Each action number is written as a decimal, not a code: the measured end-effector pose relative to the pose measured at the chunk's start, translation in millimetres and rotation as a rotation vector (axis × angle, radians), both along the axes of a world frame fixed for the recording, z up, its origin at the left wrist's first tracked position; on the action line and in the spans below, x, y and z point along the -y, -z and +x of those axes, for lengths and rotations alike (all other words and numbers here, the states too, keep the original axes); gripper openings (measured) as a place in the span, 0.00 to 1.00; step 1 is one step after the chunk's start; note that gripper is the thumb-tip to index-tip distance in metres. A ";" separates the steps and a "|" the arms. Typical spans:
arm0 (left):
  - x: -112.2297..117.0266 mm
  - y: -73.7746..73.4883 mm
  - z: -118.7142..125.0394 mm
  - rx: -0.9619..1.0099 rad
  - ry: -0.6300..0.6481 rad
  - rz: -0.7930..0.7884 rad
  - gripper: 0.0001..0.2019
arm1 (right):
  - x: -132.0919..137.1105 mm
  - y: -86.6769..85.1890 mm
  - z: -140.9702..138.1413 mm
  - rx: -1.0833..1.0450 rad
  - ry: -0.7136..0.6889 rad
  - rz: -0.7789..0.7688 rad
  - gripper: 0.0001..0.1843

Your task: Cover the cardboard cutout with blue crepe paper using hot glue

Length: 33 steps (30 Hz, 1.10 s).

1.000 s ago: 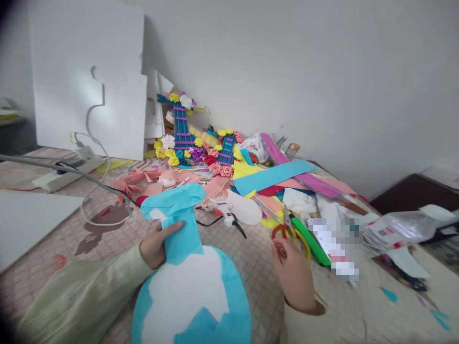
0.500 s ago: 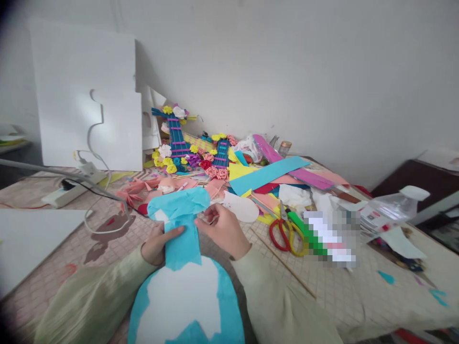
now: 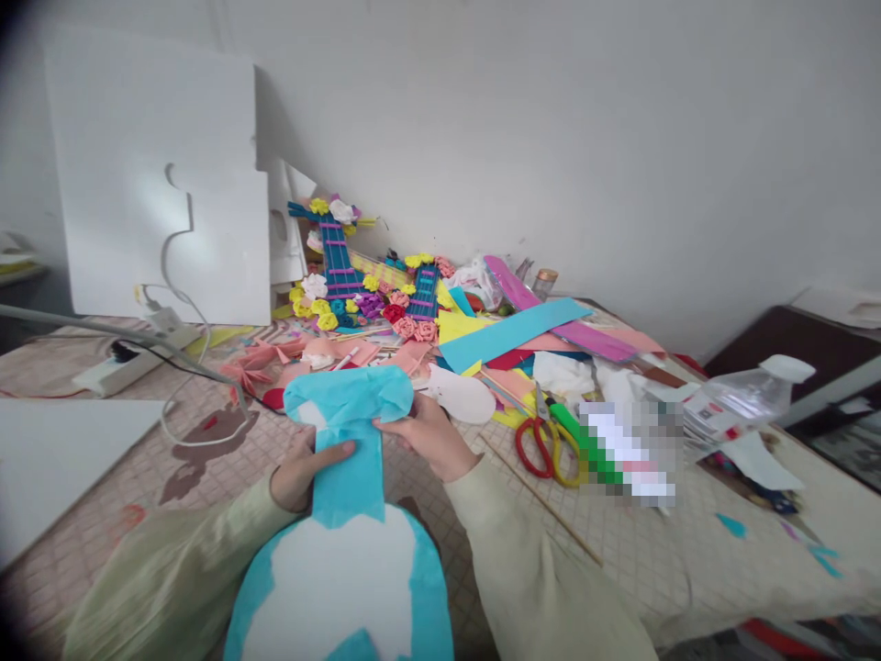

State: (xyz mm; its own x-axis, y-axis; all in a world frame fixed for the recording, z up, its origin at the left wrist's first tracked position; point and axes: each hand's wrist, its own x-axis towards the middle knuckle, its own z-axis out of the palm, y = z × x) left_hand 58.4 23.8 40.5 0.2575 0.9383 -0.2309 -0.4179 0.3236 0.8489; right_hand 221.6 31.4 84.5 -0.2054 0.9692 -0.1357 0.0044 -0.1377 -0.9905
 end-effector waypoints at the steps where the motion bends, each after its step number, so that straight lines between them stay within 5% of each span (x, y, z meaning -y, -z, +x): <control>1: 0.3 -1.0 -0.4 0.007 -0.007 -0.007 0.23 | 0.2 0.6 -0.2 -0.024 -0.010 -0.003 0.13; 13: -2.2 -4.1 -5.2 0.101 0.151 -0.032 0.17 | 3.6 2.1 -1.7 0.118 0.041 0.290 0.15; 21: -9.6 1.2 -11.1 0.378 0.359 -0.152 0.19 | 14.7 1.6 -9.2 -0.001 -0.047 0.303 0.15; 33: -5.4 6.1 -12.2 0.457 0.408 -0.277 0.14 | 23.3 0.6 -25.8 -0.183 0.045 0.237 0.13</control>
State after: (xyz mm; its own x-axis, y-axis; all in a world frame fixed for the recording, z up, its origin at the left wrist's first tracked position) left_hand 46.2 29.2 34.4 0.7079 0.6667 -0.2332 -0.5134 0.7124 0.4785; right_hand 195.8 8.1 83.9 -0.1618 0.9781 0.1307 -0.1781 0.1013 -0.9788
